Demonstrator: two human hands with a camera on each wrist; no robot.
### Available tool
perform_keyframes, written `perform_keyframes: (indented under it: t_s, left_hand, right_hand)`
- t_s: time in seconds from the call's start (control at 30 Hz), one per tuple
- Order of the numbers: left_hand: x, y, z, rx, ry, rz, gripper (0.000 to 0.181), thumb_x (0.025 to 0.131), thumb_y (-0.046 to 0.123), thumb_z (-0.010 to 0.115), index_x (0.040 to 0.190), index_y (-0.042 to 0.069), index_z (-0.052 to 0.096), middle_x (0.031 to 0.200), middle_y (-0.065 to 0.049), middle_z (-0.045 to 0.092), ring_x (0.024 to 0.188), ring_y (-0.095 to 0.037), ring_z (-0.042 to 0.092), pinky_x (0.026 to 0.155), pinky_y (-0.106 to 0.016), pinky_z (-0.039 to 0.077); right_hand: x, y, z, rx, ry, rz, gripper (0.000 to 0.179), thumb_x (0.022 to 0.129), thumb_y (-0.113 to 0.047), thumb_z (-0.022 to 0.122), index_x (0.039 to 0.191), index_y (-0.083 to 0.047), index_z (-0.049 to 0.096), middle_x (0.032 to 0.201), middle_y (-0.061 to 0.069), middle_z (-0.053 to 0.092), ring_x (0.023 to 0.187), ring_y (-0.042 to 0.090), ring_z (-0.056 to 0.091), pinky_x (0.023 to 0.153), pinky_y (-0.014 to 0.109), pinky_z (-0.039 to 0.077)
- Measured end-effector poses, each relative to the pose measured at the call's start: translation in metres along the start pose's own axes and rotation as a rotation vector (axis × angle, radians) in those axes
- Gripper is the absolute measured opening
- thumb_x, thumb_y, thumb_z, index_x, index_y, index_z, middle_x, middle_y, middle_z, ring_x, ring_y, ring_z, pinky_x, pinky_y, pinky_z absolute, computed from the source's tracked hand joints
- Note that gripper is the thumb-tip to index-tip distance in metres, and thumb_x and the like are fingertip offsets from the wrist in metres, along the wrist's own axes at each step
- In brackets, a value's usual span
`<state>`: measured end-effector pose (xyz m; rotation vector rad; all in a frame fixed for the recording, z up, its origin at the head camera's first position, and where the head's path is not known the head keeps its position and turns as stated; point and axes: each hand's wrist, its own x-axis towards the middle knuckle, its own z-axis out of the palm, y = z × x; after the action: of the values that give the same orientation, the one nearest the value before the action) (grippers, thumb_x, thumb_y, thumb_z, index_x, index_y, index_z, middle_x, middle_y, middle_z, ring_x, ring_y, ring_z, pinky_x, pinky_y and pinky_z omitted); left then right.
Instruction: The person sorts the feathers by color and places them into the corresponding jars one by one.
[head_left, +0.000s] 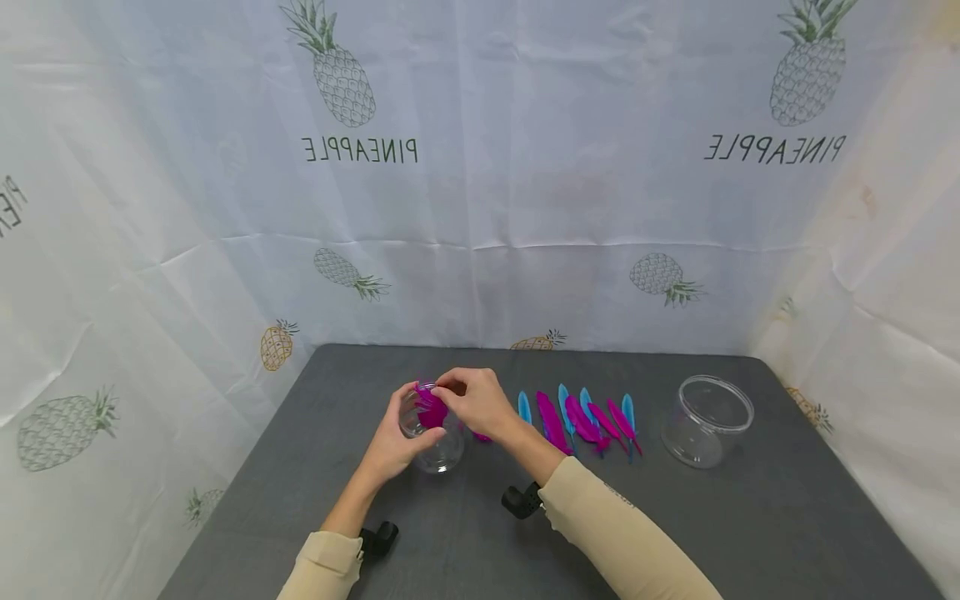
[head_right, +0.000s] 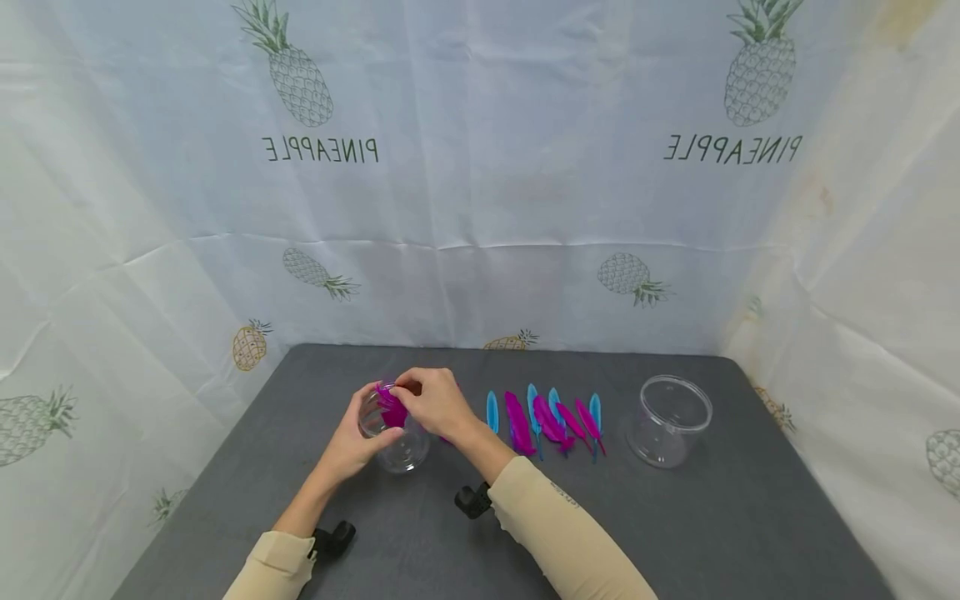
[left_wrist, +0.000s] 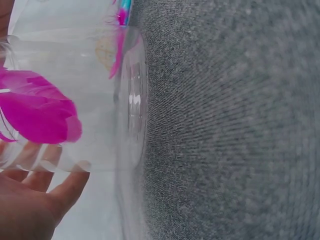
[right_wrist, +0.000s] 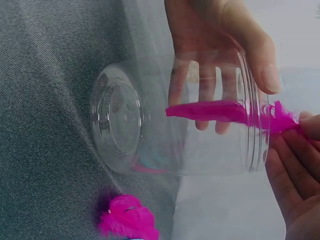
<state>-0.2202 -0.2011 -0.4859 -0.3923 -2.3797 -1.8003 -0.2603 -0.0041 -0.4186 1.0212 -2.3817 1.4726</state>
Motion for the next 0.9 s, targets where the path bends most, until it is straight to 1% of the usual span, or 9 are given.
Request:
perform_keyframes:
  t_s: [0.1,0.33,0.47,0.57,0.7,0.8,0.9]
  left_hand:
    - [-0.001,-0.001,0.0,-0.001,-0.005,0.005,0.087,0.088,0.012,0.08,0.155,0.008,0.025,0.15,-0.02,0.042,0.14,-0.04,0.04,0.113,-0.06,0.036]
    - [0.0,-0.004,-0.002,-0.001,-0.011,0.025,0.087,0.088,0.013,0.08,0.156,0.009,0.025,0.151,-0.017,0.042,0.141,-0.038,0.04,0.115,-0.059,0.033]
    - [0.0,-0.002,-0.001,0.008,-0.013,0.022,0.089,0.088,0.009,0.079,0.157,0.005,0.023,0.152,-0.021,0.041,0.141,-0.041,0.039,0.114,-0.063,0.032]
    - [0.0,0.003,0.0,0.009,-0.017,0.012,0.09,0.087,0.007,0.078,0.157,0.0,0.021,0.153,-0.025,0.039,0.142,-0.045,0.037,0.114,-0.066,0.03]
    - [-0.005,0.026,0.0,0.024,-0.025,-0.005,0.088,0.088,0.007,0.077,0.155,-0.004,0.022,0.152,-0.027,0.039,0.141,-0.046,0.036,0.113,-0.066,0.031]
    - [-0.008,0.038,0.0,0.034,-0.025,-0.003,0.086,0.089,0.009,0.077,0.154,-0.005,0.023,0.152,-0.027,0.039,0.141,-0.045,0.037,0.113,-0.065,0.032]
    - [-0.008,0.038,0.0,0.029,-0.024,-0.007,0.086,0.089,0.009,0.077,0.155,-0.003,0.023,0.153,-0.027,0.037,0.142,-0.045,0.036,0.114,-0.065,0.031]
  right_hand:
    - [0.0,-0.002,0.002,-0.054,-0.027,-0.01,0.013,0.097,-0.011,0.07,0.105,-0.002,0.076,0.093,0.006,0.075,0.075,0.01,0.067,0.067,0.02,0.056]
    - [0.002,-0.008,0.006,-0.257,-0.102,-0.055,0.014,0.098,-0.015,0.07,0.106,-0.005,0.076,0.094,0.004,0.074,0.077,0.01,0.067,0.068,0.015,0.054]
    - [0.002,-0.009,0.008,-0.326,-0.117,-0.068,0.015,0.098,-0.016,0.071,0.106,-0.005,0.076,0.095,0.004,0.074,0.076,0.009,0.067,0.067,0.015,0.053]
    - [0.002,-0.009,0.008,-0.316,-0.122,-0.061,0.016,0.098,-0.017,0.071,0.107,-0.005,0.076,0.096,0.004,0.074,0.078,0.009,0.067,0.068,0.015,0.054]
    - [0.001,-0.007,0.008,-0.268,-0.114,-0.05,0.017,0.099,-0.018,0.069,0.11,-0.005,0.075,0.098,0.004,0.074,0.081,0.011,0.068,0.071,0.017,0.055]
    - [0.002,-0.005,0.007,-0.239,-0.107,-0.057,0.018,0.099,-0.018,0.068,0.111,-0.005,0.075,0.099,0.004,0.074,0.083,0.012,0.068,0.074,0.019,0.056]
    - [0.001,-0.006,0.006,-0.186,-0.106,-0.066,0.019,0.1,-0.017,0.067,0.111,-0.004,0.075,0.099,0.004,0.074,0.083,0.012,0.068,0.076,0.021,0.057]
